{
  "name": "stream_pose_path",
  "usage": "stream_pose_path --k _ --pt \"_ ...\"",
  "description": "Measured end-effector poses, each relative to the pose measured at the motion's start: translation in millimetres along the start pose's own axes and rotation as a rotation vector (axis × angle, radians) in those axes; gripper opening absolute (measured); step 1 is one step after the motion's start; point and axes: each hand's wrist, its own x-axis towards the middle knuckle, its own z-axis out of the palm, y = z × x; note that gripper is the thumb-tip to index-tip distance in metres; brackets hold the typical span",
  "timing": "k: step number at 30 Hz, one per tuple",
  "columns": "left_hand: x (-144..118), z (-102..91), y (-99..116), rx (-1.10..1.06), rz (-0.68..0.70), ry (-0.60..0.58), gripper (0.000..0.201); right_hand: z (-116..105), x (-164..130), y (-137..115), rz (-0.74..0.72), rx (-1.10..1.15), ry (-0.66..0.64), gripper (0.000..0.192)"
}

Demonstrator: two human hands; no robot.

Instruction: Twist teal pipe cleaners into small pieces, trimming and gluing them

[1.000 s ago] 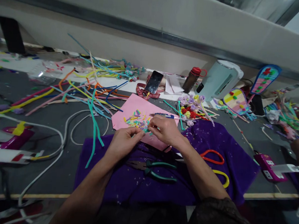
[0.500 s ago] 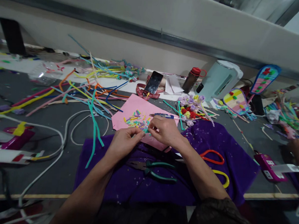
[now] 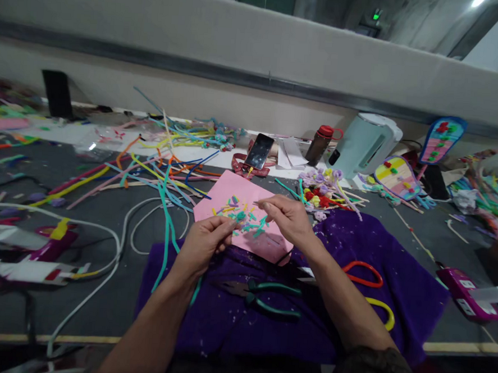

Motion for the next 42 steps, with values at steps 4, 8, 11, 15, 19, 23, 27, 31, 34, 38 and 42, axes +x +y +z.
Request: stream_pose_path --k 4,8,11,15,19,23,27,31,34,38,42 --pt "-2.6 -3.6 8.8 -0.386 -0.073 0.017 0.022 15.1 -4.3 -5.4 0.145 0.136 -0.085 0.021" --pt "-4.1 -6.1 12.3 -0.516 -0.061 0.040 0.021 32.1 -10.5 -13.1 0.220 0.254 -0.183 0.021" --pt "-4.8 -6.3 11.5 -0.510 -0.076 0.039 0.022 36.0 -12.7 -16.9 0.204 0.284 -0.176 0.020" --pt "-5.3 -6.5 9.3 -0.460 -0.154 -0.032 0.026 28.6 -10.0 -17.1 0.195 0.262 -0.062 0.021" --pt "-7.1 -4.9 9.0 -0.334 -0.109 -0.064 0.027 18.9 -7.0 -17.9 0.127 0.230 -0.054 0.027" --pt "-9.8 -0.8 10.0 -0.185 -0.074 -0.056 0.028 15.3 -7.2 -21.6 0.019 0.161 -0.123 0.042" --pt "-10.3 2.0 10.3 -0.116 -0.053 -0.065 0.027 16.8 -8.2 -22.1 -0.045 0.093 -0.139 0.038" --pt "-9.4 2.5 8.9 -0.082 -0.031 -0.063 0.028 19.6 -8.0 -19.3 -0.085 0.077 -0.137 0.032" --pt "-9.1 2.2 7.6 -0.066 -0.020 -0.063 0.028 21.0 -7.5 -18.4 -0.107 0.073 -0.134 0.029" --pt "-9.2 1.4 6.6 -0.052 -0.002 -0.063 0.028 21.1 -7.1 -19.5 -0.116 0.073 -0.127 0.027" --pt "-9.2 1.2 6.9 -0.050 0.016 -0.064 0.027 21.4 -7.6 -20.4 -0.106 0.081 -0.135 0.026"
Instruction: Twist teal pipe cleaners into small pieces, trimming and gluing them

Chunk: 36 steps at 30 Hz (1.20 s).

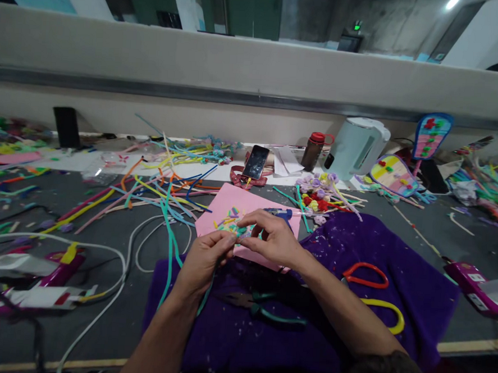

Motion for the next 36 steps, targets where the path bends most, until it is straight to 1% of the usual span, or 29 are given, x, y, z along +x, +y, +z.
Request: stream_pose_path --k 2,3,5,7,8,10,12,13,15,17,18,20,22,24,26,32,34,36 --pt "0.0 0.4 0.2 -0.003 0.007 0.002 0.027 1.0 -0.7 -0.3 0.015 0.007 -0.002 0.026" --pt "0.1 0.7 0.3 -0.008 0.003 0.007 0.027 1.6 -1.1 -0.3 0.029 0.016 0.003 0.029" --pt "0.0 1.1 0.5 -0.031 -0.020 0.022 0.027 2.0 -1.8 0.1 0.065 0.066 0.038 0.043" --pt "-0.1 1.0 1.3 -0.097 -0.050 0.036 0.026 0.4 -1.9 1.7 0.104 0.161 0.137 0.056" --pt "-0.2 0.4 2.1 -0.155 -0.070 0.035 0.025 -1.4 -1.6 3.1 0.123 0.219 0.213 0.058" --pt "-0.5 -1.5 4.5 -0.318 -0.113 0.022 0.023 -5.9 -0.4 7.0 0.169 0.332 0.388 0.049" --pt "-0.7 -4.0 7.2 -0.486 -0.138 0.011 0.022 -10.0 1.3 11.6 0.231 0.427 0.514 0.029" --pt "-0.7 -5.2 8.3 -0.551 -0.139 0.014 0.022 -11.3 2.3 13.8 0.263 0.467 0.539 0.021" --pt "-0.2 -6.8 9.2 -0.624 -0.129 0.043 0.021 -12.8 3.8 17.6 0.321 0.540 0.531 0.015" --pt "0.9 -7.5 8.1 -0.631 -0.128 0.080 0.020 -15.9 5.0 20.3 0.355 0.609 0.515 0.016" --pt "1.6 -7.6 7.0 -0.623 -0.129 0.097 0.020 -19.4 5.5 21.4 0.360 0.645 0.529 0.017" --pt "3.1 -7.5 4.6 -0.604 -0.129 0.118 0.020 -31.5 6.5 23.1 0.343 0.721 0.603 0.020" --pt "4.3 -7.3 2.7 -0.594 -0.124 0.119 0.020 -48.1 7.4 24.5 0.307 0.801 0.692 0.024" --pt "4.9 -6.9 1.7 -0.577 -0.123 0.116 0.022 -63.5 8.0 25.3 0.277 0.843 0.737 0.028" --pt "5.2 -6.4 1.6 -0.546 -0.123 0.120 0.025 -73.1 8.1 25.6 0.262 0.857 0.746 0.030" --pt "6.5 -6.3 1.5 -0.461 -0.093 0.157 0.029 -85.3 3.6 26.9 0.187 0.949 0.719 0.027" --pt "7.3 -6.8 0.9 -0.458 -0.088 0.159 0.030 -93.2 1.2 28.5 0.171 0.981 0.737 0.032" --pt "8.3 -7.5 0.2 -0.462 -0.083 0.161 0.030 -100.9 -0.4 30.5 0.162 0.985 0.785 0.033"
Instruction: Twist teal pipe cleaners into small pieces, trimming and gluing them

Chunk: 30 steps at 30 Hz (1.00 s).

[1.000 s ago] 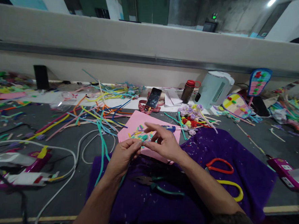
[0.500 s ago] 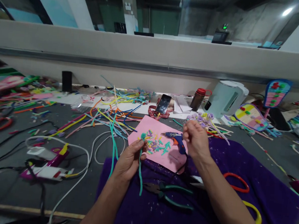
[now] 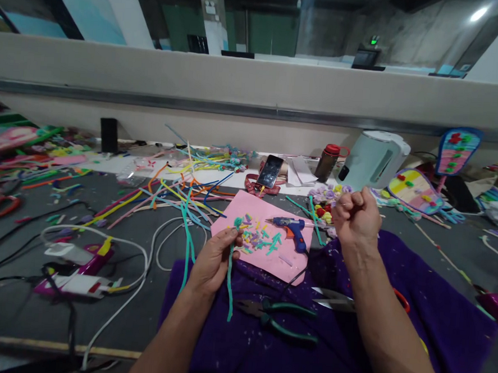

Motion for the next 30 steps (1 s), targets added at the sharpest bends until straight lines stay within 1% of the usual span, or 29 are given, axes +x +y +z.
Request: stream_pose_path --k 2,4,5,9,12,15,17,18,20,21,23,24,26,28,29,30 --pt "1.0 -0.7 0.1 -0.005 0.008 0.002 0.029 -2.6 3.0 -2.6 -0.047 -0.027 0.058 0.027" --pt "1.8 -1.3 0.5 -0.008 0.012 0.005 0.028 -3.1 4.4 -2.6 -0.117 -0.104 0.111 0.017" --pt "2.2 -1.6 0.8 -0.009 0.012 0.008 0.028 -3.2 4.8 -2.4 -0.164 -0.153 0.132 0.014" --pt "3.5 -3.1 1.2 -0.004 0.026 0.030 0.030 -9.0 8.0 -7.7 -0.358 -0.289 0.206 0.014" --pt "4.5 -4.4 0.3 0.014 0.050 0.030 0.030 -18.9 14.3 -13.1 -0.372 -0.295 0.235 0.014" --pt "5.3 -5.1 -1.4 0.011 0.046 0.020 0.030 -22.7 17.4 -3.3 -0.333 -0.304 0.200 0.014" --pt "5.9 -5.1 -2.4 -0.005 0.031 0.002 0.029 -17.6 13.1 13.8 -0.265 -0.368 0.128 0.012" --pt "6.1 -5.0 -2.8 -0.008 0.017 -0.016 0.028 -13.0 8.7 23.8 -0.198 -0.434 0.071 0.011" --pt "6.2 -4.6 -3.3 0.004 -0.015 -0.055 0.025 -1.2 -3.6 42.7 -0.087 -0.591 -0.078 0.013" --pt "6.0 -4.4 -3.5 0.020 -0.031 -0.073 0.025 5.1 -10.6 50.2 -0.059 -0.671 -0.151 0.015" --pt "5.0 -3.7 -3.8 0.068 -0.058 -0.101 0.023 16.6 -24.2 60.0 -0.044 -0.824 -0.330 0.015" --pt "4.1 -3.3 -3.9 0.095 -0.067 -0.110 0.023 21.3 -30.2 62.8 -0.067 -0.880 -0.437 0.015" --pt "2.0 -2.1 -4.2 0.151 -0.080 -0.132 0.022 27.9 -39.9 66.5 -0.102 -0.962 -0.613 0.025" --pt "-0.1 -0.4 -4.5 0.197 -0.082 -0.153 0.022 31.3 -46.9 70.6 -0.108 -0.991 -0.729 0.039" --pt "-1.1 0.5 -4.7 0.213 -0.081 -0.160 0.022 32.2 -49.6 73.2 -0.100 -0.990 -0.762 0.042" --pt "-1.8 1.4 -4.8 0.226 -0.078 -0.166 0.023 32.8 -51.8 76.0 -0.094 -0.979 -0.777 0.042"
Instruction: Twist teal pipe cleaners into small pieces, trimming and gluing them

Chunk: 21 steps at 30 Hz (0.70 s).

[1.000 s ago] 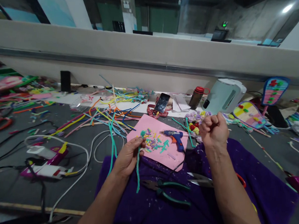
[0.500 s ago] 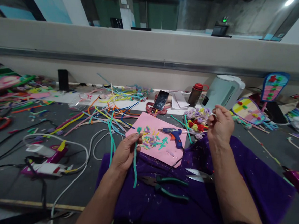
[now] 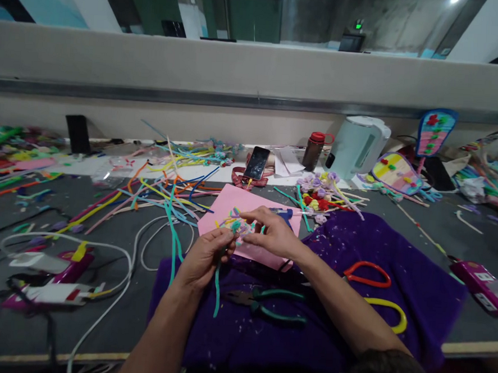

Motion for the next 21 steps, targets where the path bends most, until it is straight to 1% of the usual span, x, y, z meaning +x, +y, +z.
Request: stream_pose_path --k 2,4,6,8,10,11,13,15,18,21 --pt "-0.4 1.3 0.1 0.011 0.002 -0.001 0.023 5.4 -0.3 1.1 0.009 0.048 0.006 0.028" --pt "0.0 1.3 0.6 -0.001 0.001 0.016 0.022 6.3 0.2 2.2 0.065 0.137 0.065 0.013" --pt "0.9 -0.2 1.6 -0.050 -0.001 0.044 0.022 1.3 1.2 3.8 0.157 0.259 0.186 0.015" --pt "1.9 -3.0 3.1 -0.153 -0.003 0.054 0.020 -8.5 2.6 6.7 0.225 0.382 0.347 0.016" --pt "2.8 -6.2 4.7 -0.284 -0.015 0.035 0.019 -20.1 4.2 10.4 0.229 0.466 0.480 0.016" --pt "3.2 -7.7 5.4 -0.347 -0.022 0.023 0.019 -25.7 5.0 12.2 0.218 0.484 0.522 0.015" --pt "4.0 -10.1 6.1 -0.438 -0.030 0.020 0.019 -35.3 6.0 15.0 0.194 0.491 0.576 0.017" --pt "4.6 -11.2 6.4 -0.482 -0.031 0.066 0.019 -43.4 6.3 16.8 0.177 0.487 0.607 0.019" --pt "5.0 -11.1 6.6 -0.491 -0.010 0.162 0.021 -56.5 5.3 20.2 0.164 0.476 0.639 0.021" --pt "4.9 -10.2 7.0 -0.486 0.035 0.198 0.023 -72.1 3.8 26.2 0.169 0.468 0.691 0.026"
